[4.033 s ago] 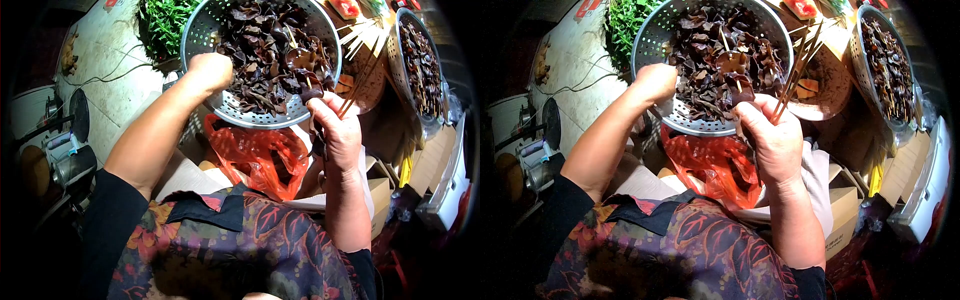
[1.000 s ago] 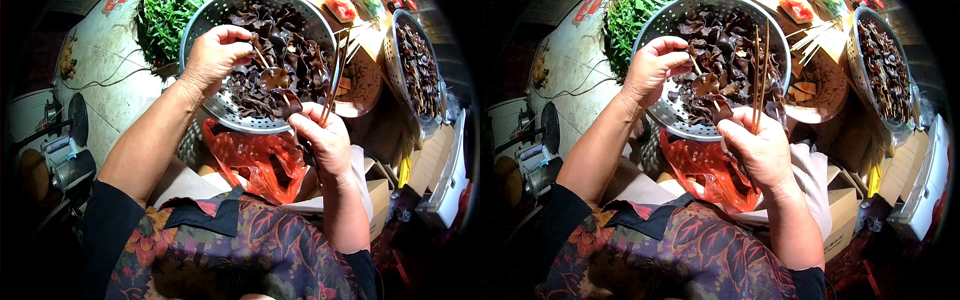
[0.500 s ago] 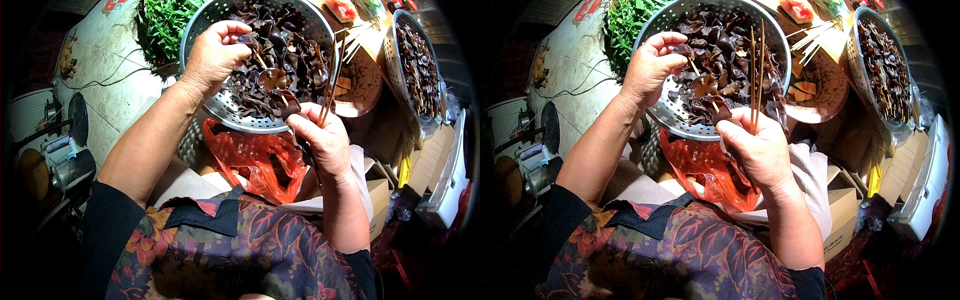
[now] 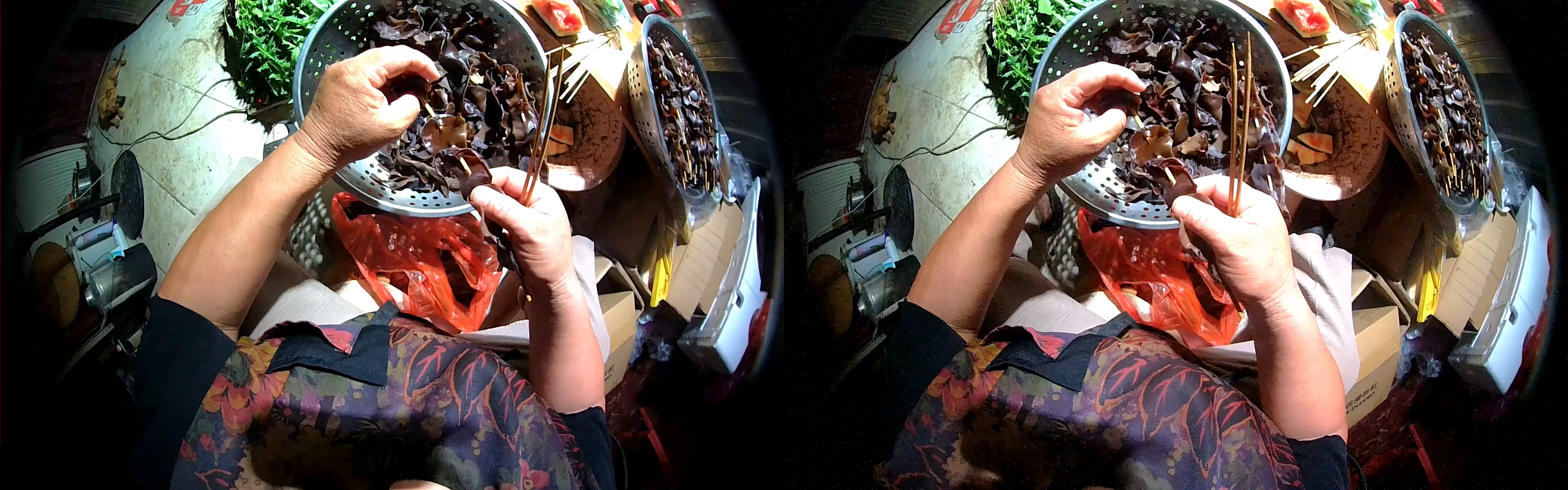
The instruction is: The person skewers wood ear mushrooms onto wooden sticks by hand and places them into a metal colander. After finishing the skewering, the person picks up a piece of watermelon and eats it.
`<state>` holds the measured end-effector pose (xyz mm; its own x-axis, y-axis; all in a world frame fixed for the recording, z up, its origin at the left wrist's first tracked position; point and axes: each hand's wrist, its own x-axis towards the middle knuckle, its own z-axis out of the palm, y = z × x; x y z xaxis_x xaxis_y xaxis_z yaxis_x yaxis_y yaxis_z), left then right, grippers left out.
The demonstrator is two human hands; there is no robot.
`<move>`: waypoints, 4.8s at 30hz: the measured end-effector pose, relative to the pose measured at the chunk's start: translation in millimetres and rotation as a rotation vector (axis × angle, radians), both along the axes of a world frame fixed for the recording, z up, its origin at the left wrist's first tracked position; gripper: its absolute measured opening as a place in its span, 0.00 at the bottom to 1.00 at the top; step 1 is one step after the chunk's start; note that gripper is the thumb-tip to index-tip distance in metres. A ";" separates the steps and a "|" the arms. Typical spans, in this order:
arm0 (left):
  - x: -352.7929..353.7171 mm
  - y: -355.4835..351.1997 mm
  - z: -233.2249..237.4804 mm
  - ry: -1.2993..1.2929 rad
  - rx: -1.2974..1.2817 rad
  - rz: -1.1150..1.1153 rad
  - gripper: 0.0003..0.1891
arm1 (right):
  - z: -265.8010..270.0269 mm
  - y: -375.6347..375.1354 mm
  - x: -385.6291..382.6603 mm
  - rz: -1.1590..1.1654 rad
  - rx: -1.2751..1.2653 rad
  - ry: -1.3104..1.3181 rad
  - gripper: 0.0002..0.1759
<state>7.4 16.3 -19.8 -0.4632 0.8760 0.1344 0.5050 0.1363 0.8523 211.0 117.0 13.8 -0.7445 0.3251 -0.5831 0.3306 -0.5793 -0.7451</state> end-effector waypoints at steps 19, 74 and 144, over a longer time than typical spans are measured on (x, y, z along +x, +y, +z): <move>-13.3 0.3 9.5 -1.213 -0.179 0.144 0.14 | 5.2 4.0 -1.2 0.002 -0.012 0.037 0.04; -7.9 13.4 -30.1 -1.074 -0.185 0.344 0.09 | 4.4 11.5 4.1 -0.062 0.004 0.050 0.06; 2.8 25.4 -1.8 -0.545 0.141 0.191 0.14 | 6.5 5.2 3.2 -0.062 0.023 0.026 0.08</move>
<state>10.3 41.7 -21.7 -0.6459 0.7612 -0.0581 -0.0325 0.0486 0.9983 214.2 122.2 20.3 -0.7375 0.3845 -0.5552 0.2746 -0.5803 -0.7667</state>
